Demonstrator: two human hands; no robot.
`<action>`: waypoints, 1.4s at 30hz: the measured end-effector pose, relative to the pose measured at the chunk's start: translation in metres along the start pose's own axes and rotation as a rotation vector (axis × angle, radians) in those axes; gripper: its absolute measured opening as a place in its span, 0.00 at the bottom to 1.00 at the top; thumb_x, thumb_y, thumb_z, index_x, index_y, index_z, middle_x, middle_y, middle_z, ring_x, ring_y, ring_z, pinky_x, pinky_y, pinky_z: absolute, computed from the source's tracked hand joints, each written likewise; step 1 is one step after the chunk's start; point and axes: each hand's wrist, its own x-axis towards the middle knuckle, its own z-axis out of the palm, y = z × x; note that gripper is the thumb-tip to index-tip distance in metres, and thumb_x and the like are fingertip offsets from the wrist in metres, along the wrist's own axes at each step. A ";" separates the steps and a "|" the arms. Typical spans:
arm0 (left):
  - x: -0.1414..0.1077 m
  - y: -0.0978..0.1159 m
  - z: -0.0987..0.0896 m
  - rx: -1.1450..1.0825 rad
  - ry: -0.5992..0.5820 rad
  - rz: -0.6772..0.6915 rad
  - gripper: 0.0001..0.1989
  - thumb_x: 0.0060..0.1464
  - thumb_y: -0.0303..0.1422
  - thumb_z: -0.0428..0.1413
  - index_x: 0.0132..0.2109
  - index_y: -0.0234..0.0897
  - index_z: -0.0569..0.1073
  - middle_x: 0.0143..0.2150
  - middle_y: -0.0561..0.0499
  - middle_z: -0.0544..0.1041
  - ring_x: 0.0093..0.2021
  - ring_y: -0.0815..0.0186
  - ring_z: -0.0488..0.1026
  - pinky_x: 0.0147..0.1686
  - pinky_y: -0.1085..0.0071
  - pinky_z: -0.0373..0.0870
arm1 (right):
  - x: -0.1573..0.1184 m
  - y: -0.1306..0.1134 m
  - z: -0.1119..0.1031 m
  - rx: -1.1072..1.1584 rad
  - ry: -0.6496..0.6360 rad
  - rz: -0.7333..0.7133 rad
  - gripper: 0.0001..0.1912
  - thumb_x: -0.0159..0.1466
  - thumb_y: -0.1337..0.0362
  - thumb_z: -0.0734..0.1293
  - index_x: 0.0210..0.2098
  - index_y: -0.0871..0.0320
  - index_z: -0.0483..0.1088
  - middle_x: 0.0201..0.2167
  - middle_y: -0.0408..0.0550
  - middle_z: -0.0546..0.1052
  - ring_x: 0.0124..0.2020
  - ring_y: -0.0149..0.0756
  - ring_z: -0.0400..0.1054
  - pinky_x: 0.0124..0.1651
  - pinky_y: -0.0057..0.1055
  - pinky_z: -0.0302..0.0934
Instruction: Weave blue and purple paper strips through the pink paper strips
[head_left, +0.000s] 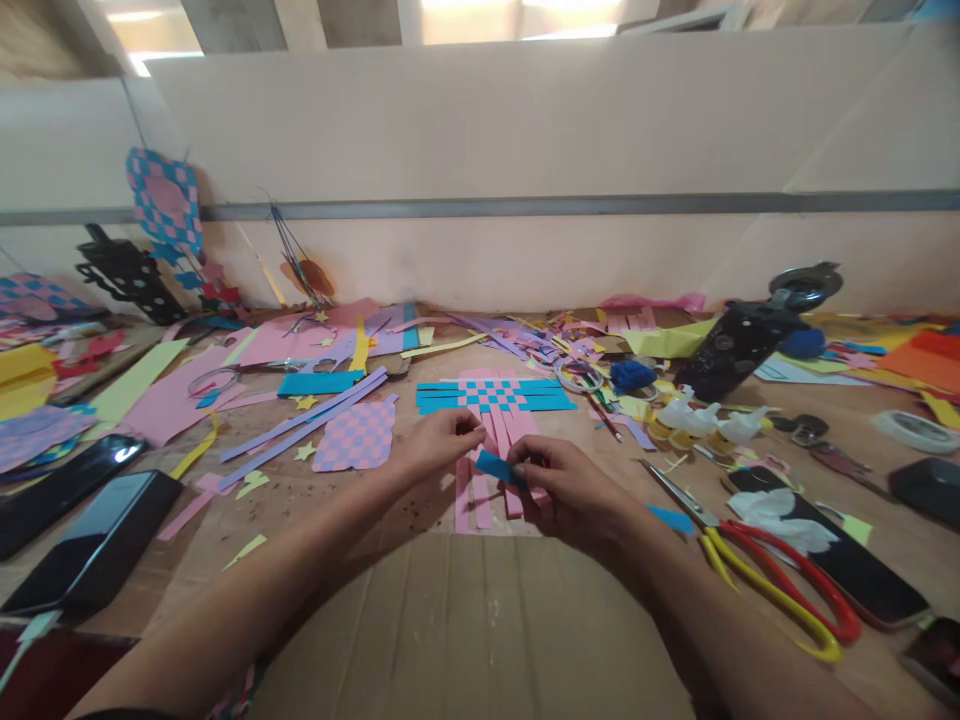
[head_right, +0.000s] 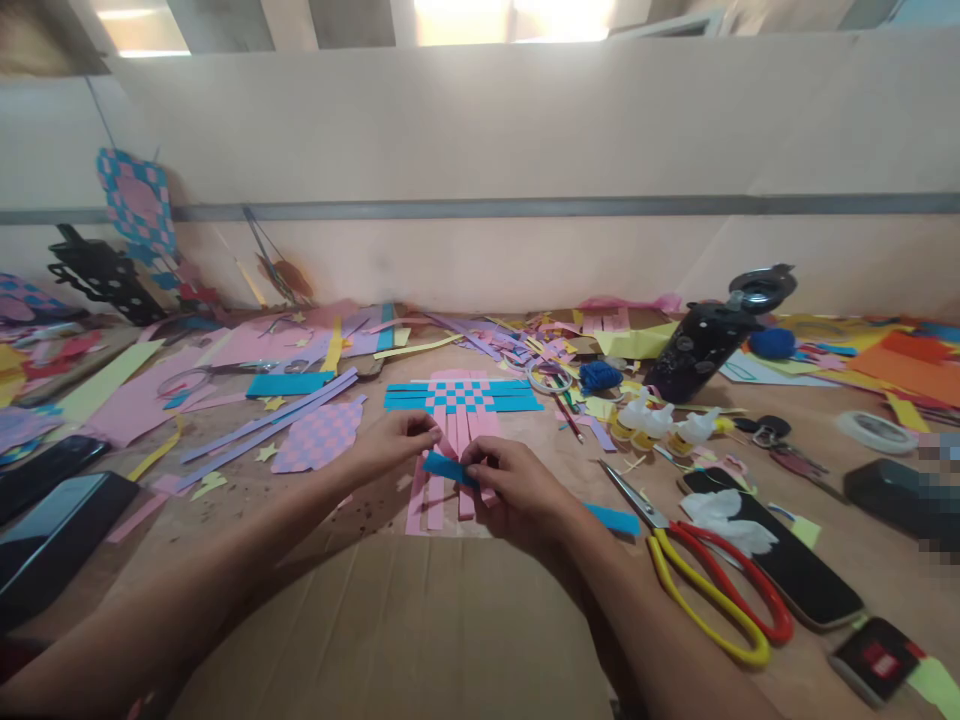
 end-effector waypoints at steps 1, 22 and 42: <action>0.003 -0.002 0.000 -0.043 0.000 -0.002 0.14 0.63 0.41 0.54 0.37 0.37 0.78 0.35 0.49 0.80 0.36 0.63 0.75 0.36 0.69 0.67 | 0.001 0.002 0.001 -0.063 0.011 -0.020 0.07 0.66 0.58 0.68 0.36 0.54 0.74 0.30 0.43 0.78 0.29 0.35 0.70 0.31 0.30 0.62; -0.011 0.000 0.001 -0.345 -0.085 0.017 0.19 0.53 0.28 0.61 0.54 0.36 0.77 0.38 0.51 0.79 0.40 0.65 0.77 0.42 0.69 0.73 | 0.014 0.002 0.014 -0.316 0.137 -0.260 0.12 0.71 0.58 0.64 0.46 0.52 0.79 0.48 0.52 0.81 0.53 0.46 0.73 0.58 0.43 0.64; -0.063 -0.006 -0.020 0.456 -0.257 0.220 0.12 0.54 0.33 0.62 0.46 0.39 0.82 0.47 0.44 0.80 0.47 0.54 0.77 0.44 0.63 0.67 | 0.006 -0.007 0.034 -0.925 0.018 -0.366 0.05 0.62 0.69 0.72 0.39 0.57 0.79 0.40 0.52 0.80 0.44 0.47 0.69 0.46 0.41 0.59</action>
